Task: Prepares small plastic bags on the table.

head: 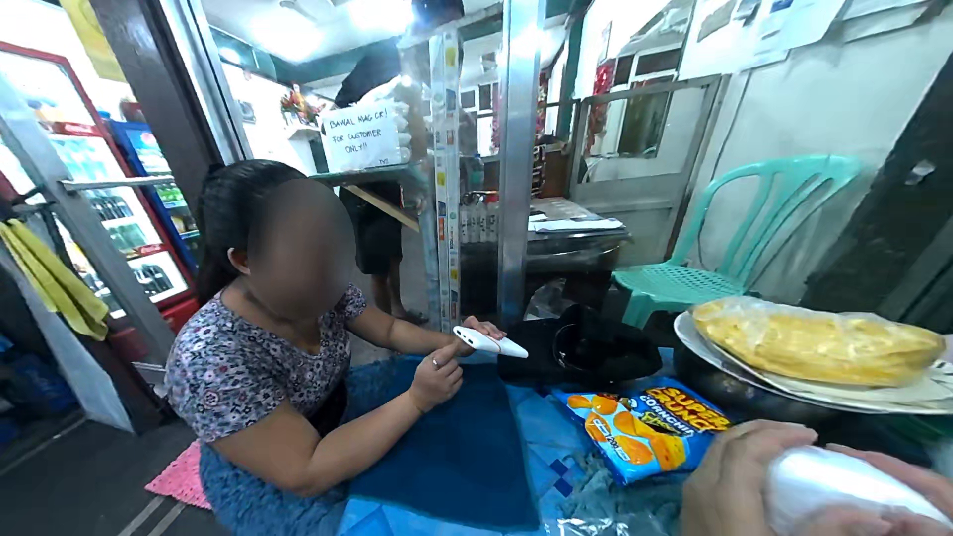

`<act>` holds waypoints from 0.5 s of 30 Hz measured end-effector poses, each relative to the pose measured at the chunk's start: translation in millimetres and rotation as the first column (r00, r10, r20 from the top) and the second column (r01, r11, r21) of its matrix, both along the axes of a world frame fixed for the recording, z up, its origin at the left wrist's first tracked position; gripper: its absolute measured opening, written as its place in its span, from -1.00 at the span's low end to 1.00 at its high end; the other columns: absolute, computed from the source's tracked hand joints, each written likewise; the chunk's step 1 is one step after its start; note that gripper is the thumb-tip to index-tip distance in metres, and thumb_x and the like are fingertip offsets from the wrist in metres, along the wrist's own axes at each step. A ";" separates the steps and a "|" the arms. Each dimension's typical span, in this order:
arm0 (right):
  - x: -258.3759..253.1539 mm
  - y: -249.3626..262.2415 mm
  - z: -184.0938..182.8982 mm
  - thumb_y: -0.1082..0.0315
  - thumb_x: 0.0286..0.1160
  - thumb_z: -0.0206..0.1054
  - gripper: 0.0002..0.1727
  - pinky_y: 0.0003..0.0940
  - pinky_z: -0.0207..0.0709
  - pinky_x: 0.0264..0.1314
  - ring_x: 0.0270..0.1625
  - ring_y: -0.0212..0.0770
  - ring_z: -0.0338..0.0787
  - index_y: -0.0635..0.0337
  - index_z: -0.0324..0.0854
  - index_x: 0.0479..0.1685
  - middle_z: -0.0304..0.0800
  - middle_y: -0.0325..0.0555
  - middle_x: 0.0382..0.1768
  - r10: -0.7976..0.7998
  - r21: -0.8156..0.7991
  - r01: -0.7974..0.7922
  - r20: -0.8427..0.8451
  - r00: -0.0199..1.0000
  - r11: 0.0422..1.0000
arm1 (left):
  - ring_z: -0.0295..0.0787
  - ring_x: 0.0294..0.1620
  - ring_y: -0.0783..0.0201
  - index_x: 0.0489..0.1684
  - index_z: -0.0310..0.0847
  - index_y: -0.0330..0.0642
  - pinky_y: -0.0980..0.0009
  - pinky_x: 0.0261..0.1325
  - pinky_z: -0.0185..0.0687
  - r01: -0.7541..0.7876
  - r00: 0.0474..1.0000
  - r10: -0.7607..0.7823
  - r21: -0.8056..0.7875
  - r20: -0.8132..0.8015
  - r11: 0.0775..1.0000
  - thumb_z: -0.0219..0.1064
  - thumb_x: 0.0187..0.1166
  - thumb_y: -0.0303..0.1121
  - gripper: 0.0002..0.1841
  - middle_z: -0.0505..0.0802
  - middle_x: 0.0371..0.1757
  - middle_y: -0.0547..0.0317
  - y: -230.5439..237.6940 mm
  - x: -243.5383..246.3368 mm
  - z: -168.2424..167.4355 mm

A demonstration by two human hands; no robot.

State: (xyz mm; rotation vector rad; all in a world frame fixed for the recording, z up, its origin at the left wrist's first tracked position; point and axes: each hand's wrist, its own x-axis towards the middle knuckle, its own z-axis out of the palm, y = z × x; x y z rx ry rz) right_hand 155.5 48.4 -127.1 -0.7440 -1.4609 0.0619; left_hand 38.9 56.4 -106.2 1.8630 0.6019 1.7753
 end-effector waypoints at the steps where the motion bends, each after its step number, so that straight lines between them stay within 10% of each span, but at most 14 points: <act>1: -5.3 -0.1 4.7 0.30 0.88 -0.07 -0.53 -0.18 0.45 0.60 0.44 -0.11 0.64 0.67 0.34 0.36 0.62 0.29 0.32 0.015 -0.002 -0.015 -0.050 0.999 1.000 | 0.58 0.56 0.06 0.52 0.40 -0.60 0.18 0.66 0.40 0.010 1.000 -0.011 -0.023 -0.023 1.000 0.13 0.75 0.02 -0.29 0.63 0.51 -0.32 0.4 -0.4 -0.6; 9: -5.0 -0.2 8.6 0.26 0.86 -0.09 -0.50 -0.40 0.46 0.53 0.38 -0.38 0.61 0.63 0.23 0.42 0.58 0.07 0.32 0.058 -0.007 -0.060 -0.146 0.988 0.998 | 0.64 0.49 0.15 0.66 0.26 -0.50 0.23 0.59 0.49 0.015 0.999 -0.016 -0.023 -0.040 1.000 0.15 0.64 0.26 -0.08 0.62 0.52 -0.25 15.3 9.2 -25.6; 15: -8.3 -4.4 16.2 0.28 0.84 -0.11 -0.49 -0.46 0.44 0.52 0.37 -0.42 0.58 0.71 0.21 0.38 0.55 0.12 0.30 0.025 -0.035 -0.030 -0.141 0.990 0.999 | 0.64 0.48 0.10 0.66 0.26 -0.54 0.20 0.55 0.49 0.036 0.997 -0.046 -0.145 -0.069 0.989 0.30 0.60 0.07 -0.15 0.64 0.48 -0.35 -2.5 -2.7 -1.9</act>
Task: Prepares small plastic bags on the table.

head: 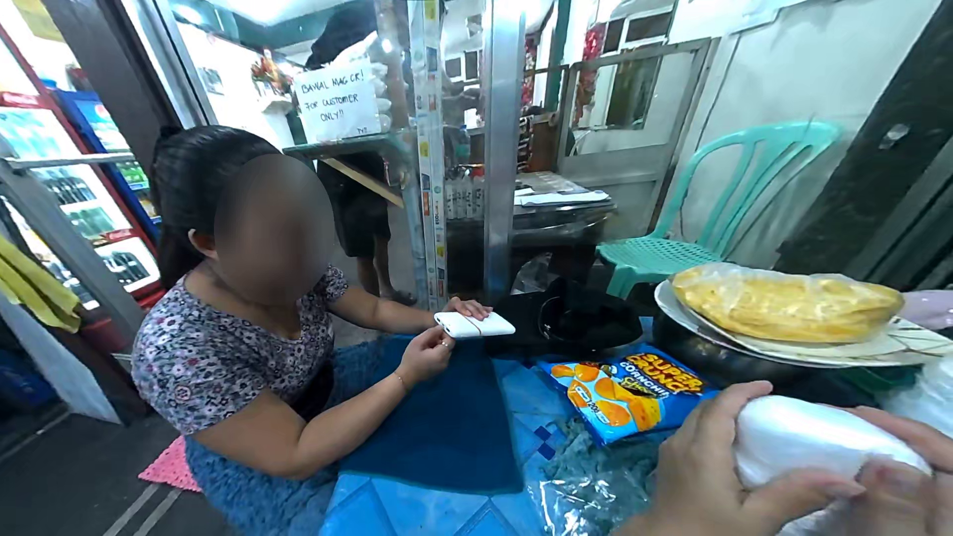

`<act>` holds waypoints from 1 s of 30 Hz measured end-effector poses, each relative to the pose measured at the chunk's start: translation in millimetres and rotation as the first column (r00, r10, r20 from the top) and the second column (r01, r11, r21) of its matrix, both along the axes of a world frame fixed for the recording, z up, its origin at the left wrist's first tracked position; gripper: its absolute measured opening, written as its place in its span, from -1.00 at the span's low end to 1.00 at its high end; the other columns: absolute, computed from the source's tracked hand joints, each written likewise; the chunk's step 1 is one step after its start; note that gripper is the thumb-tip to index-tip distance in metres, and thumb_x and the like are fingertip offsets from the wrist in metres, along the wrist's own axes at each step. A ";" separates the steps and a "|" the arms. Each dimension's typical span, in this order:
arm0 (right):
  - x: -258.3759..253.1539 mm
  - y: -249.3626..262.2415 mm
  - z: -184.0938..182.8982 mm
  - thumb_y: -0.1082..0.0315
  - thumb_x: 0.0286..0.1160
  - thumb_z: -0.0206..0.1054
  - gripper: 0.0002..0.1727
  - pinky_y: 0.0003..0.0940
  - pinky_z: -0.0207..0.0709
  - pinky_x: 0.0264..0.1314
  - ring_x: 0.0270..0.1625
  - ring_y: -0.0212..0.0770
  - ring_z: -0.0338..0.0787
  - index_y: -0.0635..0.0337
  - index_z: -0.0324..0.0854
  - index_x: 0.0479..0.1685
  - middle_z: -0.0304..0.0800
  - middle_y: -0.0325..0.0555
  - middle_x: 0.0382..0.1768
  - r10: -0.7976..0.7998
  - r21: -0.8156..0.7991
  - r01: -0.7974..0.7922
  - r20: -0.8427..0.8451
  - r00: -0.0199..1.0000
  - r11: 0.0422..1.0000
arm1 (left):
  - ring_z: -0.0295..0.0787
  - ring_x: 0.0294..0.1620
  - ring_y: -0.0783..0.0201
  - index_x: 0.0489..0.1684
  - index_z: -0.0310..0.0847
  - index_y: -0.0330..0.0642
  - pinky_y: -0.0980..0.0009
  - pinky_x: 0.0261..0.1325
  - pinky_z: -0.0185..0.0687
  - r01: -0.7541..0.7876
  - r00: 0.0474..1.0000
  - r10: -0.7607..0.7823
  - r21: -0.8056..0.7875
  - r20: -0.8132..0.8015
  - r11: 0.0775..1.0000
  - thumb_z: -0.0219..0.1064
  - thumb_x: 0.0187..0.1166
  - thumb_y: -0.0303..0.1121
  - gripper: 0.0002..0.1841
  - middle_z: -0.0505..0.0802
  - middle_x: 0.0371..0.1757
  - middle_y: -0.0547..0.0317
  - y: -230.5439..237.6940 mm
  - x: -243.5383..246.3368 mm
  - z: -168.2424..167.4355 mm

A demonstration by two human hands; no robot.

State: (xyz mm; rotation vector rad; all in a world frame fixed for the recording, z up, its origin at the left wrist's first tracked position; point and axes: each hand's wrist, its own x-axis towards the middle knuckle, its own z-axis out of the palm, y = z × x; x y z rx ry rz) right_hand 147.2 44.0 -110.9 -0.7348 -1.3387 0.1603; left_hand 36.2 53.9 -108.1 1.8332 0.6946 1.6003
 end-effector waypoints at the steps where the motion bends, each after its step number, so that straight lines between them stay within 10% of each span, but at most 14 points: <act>1: 1.0 0.4 0.0 0.25 0.84 -0.10 -0.47 -0.50 0.44 0.51 0.35 -0.46 0.58 0.70 0.21 0.38 0.55 0.09 0.29 -0.006 -0.007 0.006 0.005 1.000 1.000 | 0.67 0.43 0.08 0.65 0.29 -0.46 0.15 0.50 0.56 0.001 1.000 -0.002 0.041 0.018 0.999 0.28 0.63 0.08 -0.19 0.65 0.45 -0.31 3.8 1.4 -4.2; 14: 8.1 12.5 -14.6 0.04 0.84 -0.03 -0.42 -0.28 0.38 0.65 0.56 -0.31 0.52 0.25 0.22 0.64 0.51 -0.12 0.52 0.003 0.007 -0.003 0.023 1.000 1.000 | 0.62 0.43 0.16 0.78 0.20 -0.01 0.09 0.48 0.55 0.080 0.996 -0.076 -0.100 0.048 0.992 0.27 0.64 0.12 -0.25 0.61 0.51 -0.10 10.3 3.8 -10.9; 20: -5.6 -4.2 -21.4 -0.10 0.85 -0.12 -0.16 -0.38 0.16 0.80 0.75 -0.30 0.28 0.36 -0.23 0.87 0.13 0.12 0.78 -0.049 -0.125 0.045 -0.032 0.998 0.991 | 0.58 0.48 0.17 0.80 0.13 0.03 0.08 0.51 0.54 0.049 0.999 -0.049 -0.105 0.012 0.993 0.13 0.66 0.26 -0.21 0.58 0.53 -0.07 10.5 6.8 -17.4; 30: -11.4 -5.4 -31.9 -0.12 0.84 -0.09 -0.11 -0.51 0.36 0.65 0.56 -0.42 0.49 0.63 -0.12 0.70 0.39 0.21 0.57 -0.079 -0.172 0.061 -0.100 0.992 0.983 | 0.58 0.46 0.23 0.75 0.19 -0.05 0.13 0.51 0.54 0.082 0.996 -0.078 -0.131 0.039 0.988 0.20 0.64 0.21 -0.23 0.59 0.52 -0.02 12.9 4.6 -18.0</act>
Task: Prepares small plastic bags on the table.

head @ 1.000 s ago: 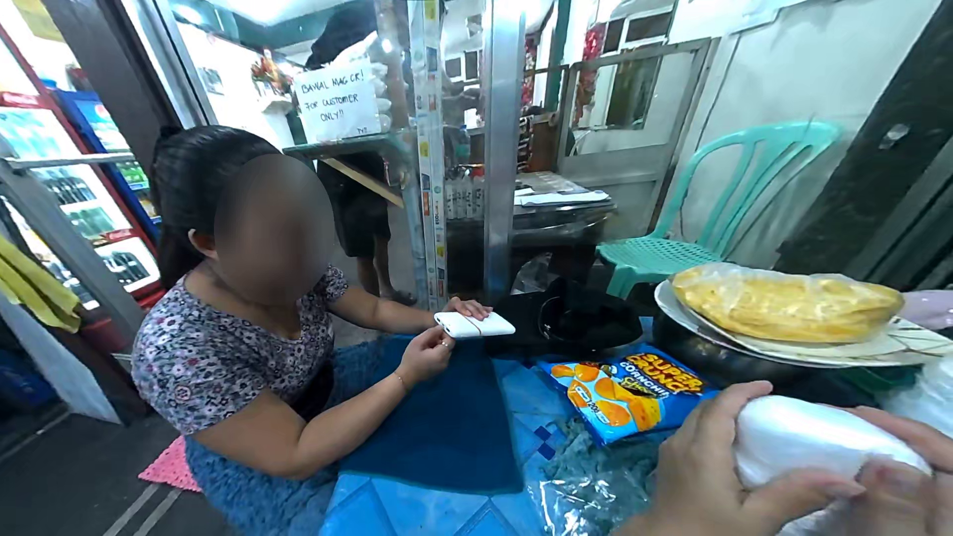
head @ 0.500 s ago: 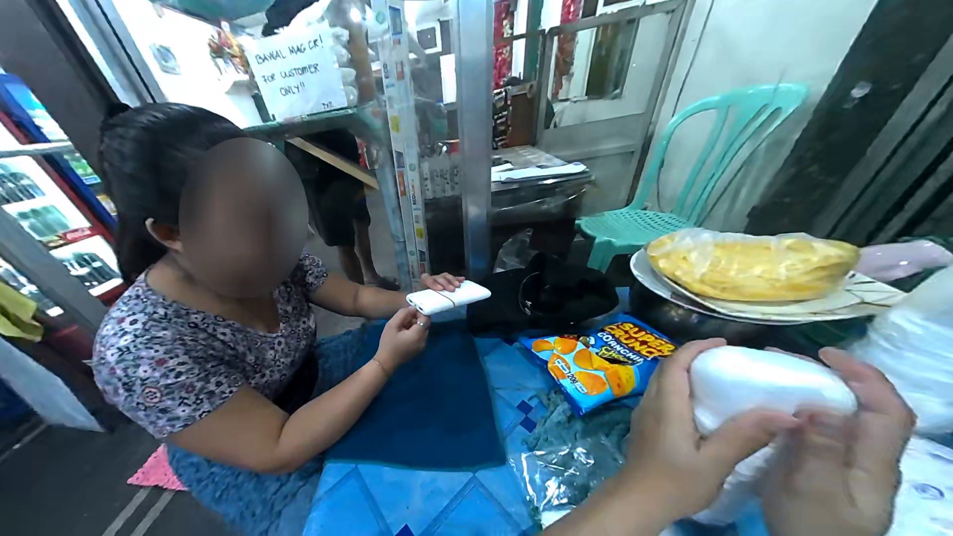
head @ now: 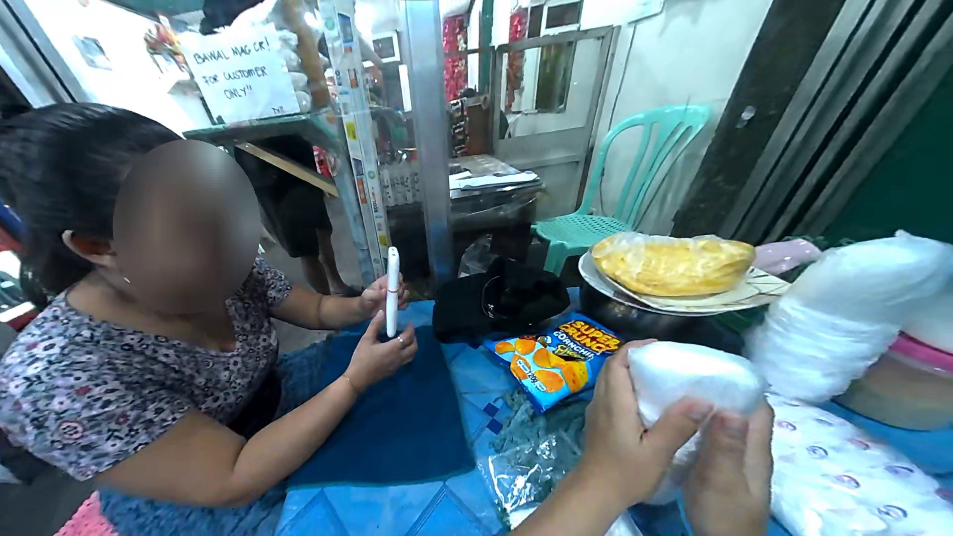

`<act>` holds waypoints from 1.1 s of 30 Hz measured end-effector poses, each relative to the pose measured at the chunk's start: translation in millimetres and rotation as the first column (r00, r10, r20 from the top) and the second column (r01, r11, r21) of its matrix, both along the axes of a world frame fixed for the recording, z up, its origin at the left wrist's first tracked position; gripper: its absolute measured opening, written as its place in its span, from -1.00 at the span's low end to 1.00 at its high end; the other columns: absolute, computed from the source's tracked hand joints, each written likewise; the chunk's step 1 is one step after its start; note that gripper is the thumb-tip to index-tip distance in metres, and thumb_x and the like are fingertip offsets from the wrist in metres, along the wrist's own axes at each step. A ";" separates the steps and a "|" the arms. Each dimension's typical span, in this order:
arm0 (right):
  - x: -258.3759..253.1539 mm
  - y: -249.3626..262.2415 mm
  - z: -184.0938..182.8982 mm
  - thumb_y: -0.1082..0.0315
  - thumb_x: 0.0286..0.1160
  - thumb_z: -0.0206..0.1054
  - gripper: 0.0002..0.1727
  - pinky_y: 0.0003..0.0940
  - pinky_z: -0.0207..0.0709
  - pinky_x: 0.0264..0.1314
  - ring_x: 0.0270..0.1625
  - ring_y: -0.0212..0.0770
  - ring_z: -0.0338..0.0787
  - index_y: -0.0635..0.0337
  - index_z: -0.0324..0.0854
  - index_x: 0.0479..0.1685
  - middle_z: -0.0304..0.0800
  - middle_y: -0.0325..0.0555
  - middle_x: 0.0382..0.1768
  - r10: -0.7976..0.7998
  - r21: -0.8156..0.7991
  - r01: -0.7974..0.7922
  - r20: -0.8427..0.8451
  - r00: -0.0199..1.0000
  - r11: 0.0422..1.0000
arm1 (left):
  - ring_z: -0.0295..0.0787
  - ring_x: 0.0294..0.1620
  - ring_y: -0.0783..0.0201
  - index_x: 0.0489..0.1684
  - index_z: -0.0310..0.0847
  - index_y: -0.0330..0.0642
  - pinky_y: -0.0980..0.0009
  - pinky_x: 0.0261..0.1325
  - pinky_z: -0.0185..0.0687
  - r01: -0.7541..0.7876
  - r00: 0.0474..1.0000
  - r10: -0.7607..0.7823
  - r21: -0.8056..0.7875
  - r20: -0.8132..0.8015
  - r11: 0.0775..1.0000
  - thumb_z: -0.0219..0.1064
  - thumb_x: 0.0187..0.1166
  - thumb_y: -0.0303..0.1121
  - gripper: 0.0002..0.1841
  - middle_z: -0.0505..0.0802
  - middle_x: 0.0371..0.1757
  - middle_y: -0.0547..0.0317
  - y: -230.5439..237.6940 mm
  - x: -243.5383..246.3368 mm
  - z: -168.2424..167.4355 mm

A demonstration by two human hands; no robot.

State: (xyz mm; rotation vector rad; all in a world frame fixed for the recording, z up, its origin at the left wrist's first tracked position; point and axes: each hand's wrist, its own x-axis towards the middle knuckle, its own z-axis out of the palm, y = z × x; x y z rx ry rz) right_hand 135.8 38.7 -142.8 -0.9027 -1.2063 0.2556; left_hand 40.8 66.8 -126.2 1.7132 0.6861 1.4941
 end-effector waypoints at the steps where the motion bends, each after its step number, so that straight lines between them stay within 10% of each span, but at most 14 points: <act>1: 0.7 -0.3 -0.9 -0.13 0.83 -0.09 -0.09 -0.51 0.35 0.65 0.57 -0.41 0.49 0.64 -0.11 0.70 0.39 0.23 0.57 -0.009 0.004 0.009 -0.004 1.000 1.000 | 0.59 0.46 0.22 0.74 0.20 -0.08 0.13 0.52 0.53 0.004 1.000 -0.004 -0.003 -0.002 1.000 0.22 0.64 0.19 -0.23 0.59 0.52 -0.04 -0.7 0.1 0.7; 12: 16.3 -2.1 -16.2 -0.30 0.73 -0.05 0.08 -0.49 0.31 0.70 0.65 -0.42 0.41 0.57 -0.27 0.78 0.27 0.22 0.68 0.103 -0.101 -0.102 0.004 0.995 0.990 | 0.73 0.26 0.28 0.69 0.19 -0.21 0.22 0.41 0.65 0.218 0.975 -0.221 -0.162 -0.001 0.962 0.47 0.48 0.07 -0.14 0.73 0.31 -0.04 14.2 -14.1 2.6; 16: 31.9 -11.5 -11.2 -0.33 0.69 0.02 -0.07 -0.39 0.48 0.60 0.52 -0.42 0.57 0.23 0.05 0.80 0.51 -0.13 0.56 0.193 -0.202 -0.184 0.028 0.981 0.962 | 0.82 0.09 0.26 0.65 0.27 0.03 0.17 0.16 0.80 0.255 0.964 -0.265 -0.185 -0.030 0.949 0.60 0.34 -0.03 -0.17 0.80 0.20 0.11 16.8 -24.0 13.4; 21: 50.3 -6.8 20.4 -0.51 0.59 -0.15 -0.12 -0.03 0.38 0.65 0.64 -0.15 0.46 -0.21 0.26 0.77 0.44 -0.26 0.66 0.254 -0.185 -0.249 0.005 0.967 0.951 | 0.56 0.52 0.18 0.68 0.25 0.16 0.13 0.47 0.60 0.142 0.985 -0.146 0.049 0.095 0.989 0.48 0.45 0.14 -0.22 0.57 0.58 0.23 11.3 -31.9 33.8; 26: 23.9 -8.2 33.5 -0.26 0.48 0.34 -0.24 -0.19 0.78 0.11 0.16 -0.24 0.81 -0.30 0.32 0.69 0.74 -0.26 0.29 0.218 -0.272 -0.225 -0.055 0.974 0.936 | 0.73 0.23 0.23 0.44 0.54 0.13 0.25 0.21 0.76 0.205 0.961 -0.205 0.018 0.186 0.979 0.55 0.46 -0.16 -0.46 0.72 0.31 0.22 12.2 -34.6 28.0; 33: 12.8 -14.3 18.2 -0.29 0.51 0.32 -0.18 -0.42 0.78 0.11 0.11 -0.43 0.81 -0.15 0.20 0.71 0.72 -0.33 0.25 0.217 -0.206 -0.223 -0.050 0.975 0.953 | 0.73 0.15 0.40 0.46 0.48 0.12 0.44 0.14 0.75 0.261 0.954 -0.264 0.036 0.144 0.965 0.50 0.51 -0.18 -0.48 0.69 0.29 0.32 8.5 -40.9 25.9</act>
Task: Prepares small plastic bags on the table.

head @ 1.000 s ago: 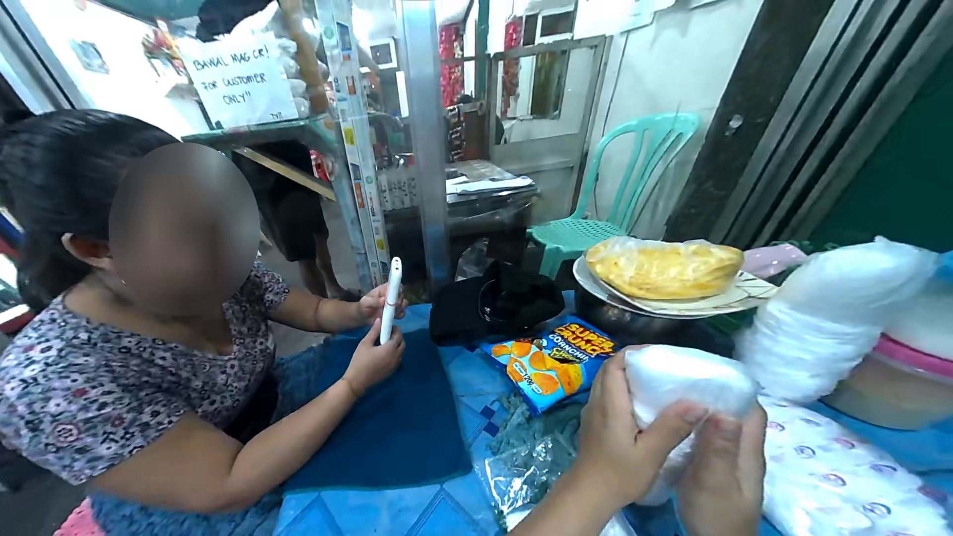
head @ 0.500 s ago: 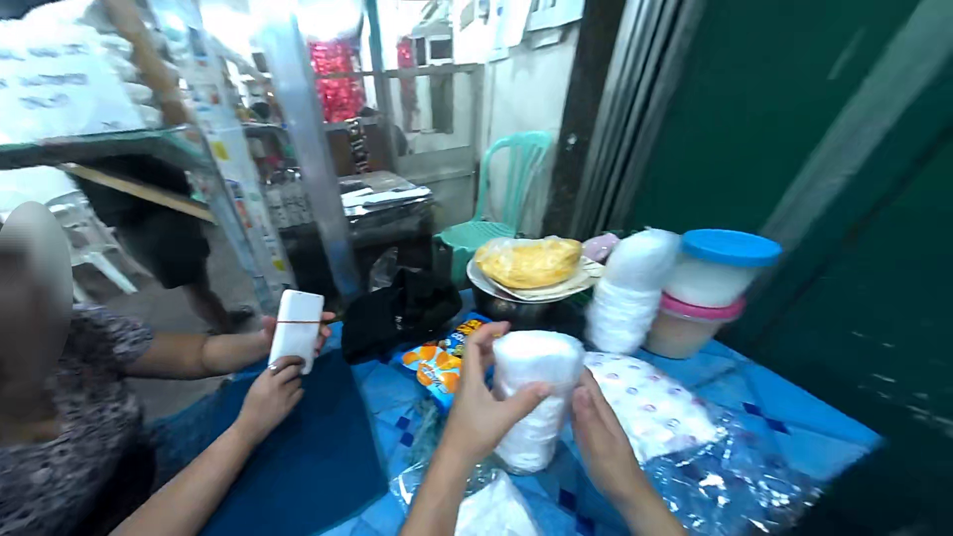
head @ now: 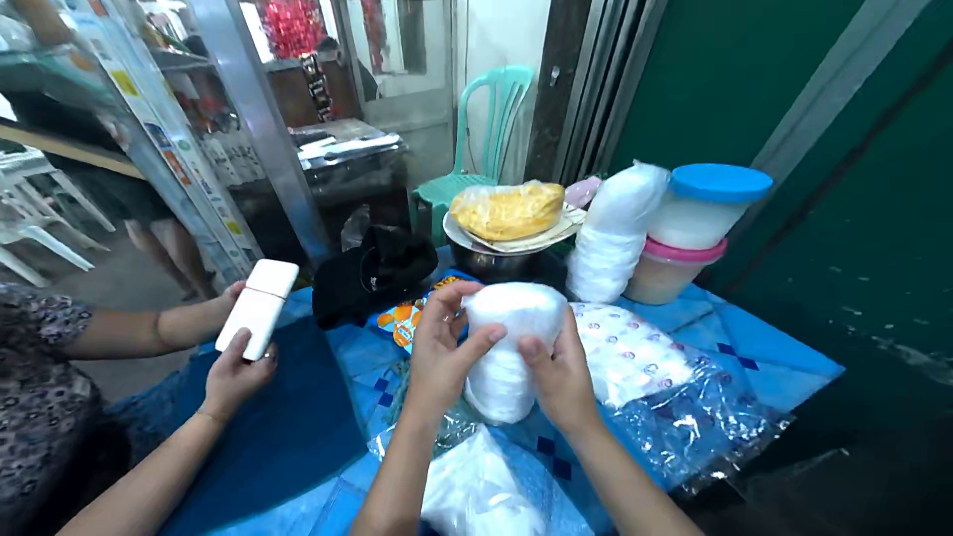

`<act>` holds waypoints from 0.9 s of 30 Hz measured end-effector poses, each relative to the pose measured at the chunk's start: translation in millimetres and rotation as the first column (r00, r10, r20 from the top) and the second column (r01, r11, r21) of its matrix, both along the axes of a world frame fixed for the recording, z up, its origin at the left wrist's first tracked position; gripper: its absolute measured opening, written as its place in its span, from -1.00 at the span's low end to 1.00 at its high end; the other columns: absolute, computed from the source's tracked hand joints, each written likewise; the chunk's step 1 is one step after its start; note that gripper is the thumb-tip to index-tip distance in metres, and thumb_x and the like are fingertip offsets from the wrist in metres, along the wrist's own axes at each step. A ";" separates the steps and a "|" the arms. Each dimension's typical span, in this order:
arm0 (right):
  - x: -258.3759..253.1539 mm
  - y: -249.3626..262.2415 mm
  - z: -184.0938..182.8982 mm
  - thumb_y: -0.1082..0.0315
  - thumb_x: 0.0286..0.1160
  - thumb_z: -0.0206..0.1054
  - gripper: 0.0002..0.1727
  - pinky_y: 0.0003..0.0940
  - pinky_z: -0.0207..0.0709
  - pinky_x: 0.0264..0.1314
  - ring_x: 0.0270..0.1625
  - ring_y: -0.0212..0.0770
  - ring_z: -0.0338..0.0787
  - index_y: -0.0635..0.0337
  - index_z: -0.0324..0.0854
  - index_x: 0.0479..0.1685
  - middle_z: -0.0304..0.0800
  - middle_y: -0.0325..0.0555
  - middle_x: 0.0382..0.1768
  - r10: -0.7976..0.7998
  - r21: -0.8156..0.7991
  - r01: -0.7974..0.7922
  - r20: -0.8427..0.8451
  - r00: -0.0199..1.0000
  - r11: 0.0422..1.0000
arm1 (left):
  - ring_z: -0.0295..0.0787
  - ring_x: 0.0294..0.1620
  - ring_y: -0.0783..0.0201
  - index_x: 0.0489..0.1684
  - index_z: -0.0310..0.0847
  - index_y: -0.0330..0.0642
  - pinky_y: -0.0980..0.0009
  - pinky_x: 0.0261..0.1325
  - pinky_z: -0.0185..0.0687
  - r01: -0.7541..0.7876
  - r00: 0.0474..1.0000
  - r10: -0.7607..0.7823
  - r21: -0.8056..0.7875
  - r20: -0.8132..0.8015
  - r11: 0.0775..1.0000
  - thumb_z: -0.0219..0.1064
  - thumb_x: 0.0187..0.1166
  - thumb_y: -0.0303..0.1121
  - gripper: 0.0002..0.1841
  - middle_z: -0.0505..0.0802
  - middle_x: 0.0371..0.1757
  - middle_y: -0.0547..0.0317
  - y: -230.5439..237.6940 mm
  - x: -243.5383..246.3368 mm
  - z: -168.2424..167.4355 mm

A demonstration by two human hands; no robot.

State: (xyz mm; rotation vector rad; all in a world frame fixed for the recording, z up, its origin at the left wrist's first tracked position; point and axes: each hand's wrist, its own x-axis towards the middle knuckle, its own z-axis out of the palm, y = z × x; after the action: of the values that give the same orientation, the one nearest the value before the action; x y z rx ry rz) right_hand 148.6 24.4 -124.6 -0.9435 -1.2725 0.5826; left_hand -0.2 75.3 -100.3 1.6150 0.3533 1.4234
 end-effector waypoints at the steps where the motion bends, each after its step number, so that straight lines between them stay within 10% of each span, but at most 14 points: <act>1: 2.6 -1.5 -0.9 -0.29 0.53 0.29 -0.15 -0.41 0.76 0.19 0.18 -0.43 0.79 -0.12 0.14 0.75 0.69 -0.32 0.29 0.020 -0.001 -0.020 0.028 0.999 1.000 | 0.73 0.16 0.40 0.44 0.49 0.09 0.43 0.17 0.75 0.006 1.000 -0.006 -0.016 0.007 1.000 0.50 0.52 -0.23 -0.50 0.70 0.28 0.31 -0.3 0.4 2.6; 7: 32.8 -32.7 -5.4 -0.14 0.55 0.35 -0.19 -0.12 0.56 0.49 0.53 -0.22 0.58 -0.04 0.23 0.76 0.51 -0.16 0.56 -0.150 -0.054 0.177 0.328 0.933 0.983 | 0.75 0.18 0.28 0.40 0.49 -0.18 0.31 0.24 0.76 0.037 0.999 -0.036 -0.059 0.023 0.998 0.48 0.45 -0.46 -0.50 0.72 0.22 0.11 4.7 0.2 13.4; 12: 26.1 -98.7 -13.2 -0.12 0.58 0.36 -0.61 -0.27 0.73 0.19 0.07 -0.37 0.79 -0.12 0.64 0.19 0.80 -0.35 -0.03 -0.033 0.027 0.024 0.386 0.922 0.999 | 0.65 0.38 0.21 0.64 0.27 -0.21 0.22 0.32 0.73 -0.125 0.988 0.123 -0.008 -0.093 0.992 0.57 0.35 -0.27 -0.20 0.58 0.49 0.06 7.8 -9.1 31.0; 17: 3.7 -111.5 -30.5 0.03 0.73 0.21 -0.73 -0.19 0.59 0.19 0.09 -0.25 0.76 -0.20 0.76 0.15 0.80 -0.27 -0.01 0.039 0.011 -0.079 0.795 0.605 0.997 | 0.60 0.46 0.24 0.67 0.23 0.05 0.17 0.45 0.66 -0.131 0.926 0.203 0.233 -0.318 0.964 0.43 0.55 -0.13 -0.31 0.57 0.52 0.28 -59.0 -55.8 77.6; 21: 6.5 -101.6 -38.2 0.05 0.77 0.17 -0.72 -0.24 0.59 0.15 0.03 -0.31 0.76 -0.18 0.81 -0.04 0.81 -0.31 -0.12 0.041 0.026 -0.087 0.727 0.686 0.996 | 0.70 0.37 0.26 0.59 0.46 -0.07 0.20 0.37 0.71 0.094 0.680 0.086 0.204 -0.728 0.974 0.62 0.36 -0.14 -0.27 0.74 0.38 0.12 -103.2 -63.6 10.8; 27: -7.4 -103.2 -33.2 0.06 0.75 0.21 -0.73 -0.28 0.59 0.20 0.05 -0.29 0.75 -0.10 0.79 -0.15 0.79 -0.28 -0.13 0.023 0.090 -0.114 0.675 0.737 0.989 | 0.79 0.14 0.25 0.18 0.78 -0.02 0.01 0.19 0.64 -0.295 0.609 0.406 0.281 -0.682 0.913 0.43 0.40 -0.35 -0.65 0.90 0.04 0.33 -124.4 -35.7 -75.5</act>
State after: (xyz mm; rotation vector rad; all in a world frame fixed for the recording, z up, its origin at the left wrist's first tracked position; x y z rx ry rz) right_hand 141.3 -78.8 -157.8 -1.0440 -1.9826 0.1953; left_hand -35.8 -49.2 -175.7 2.2994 1.1189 1.0016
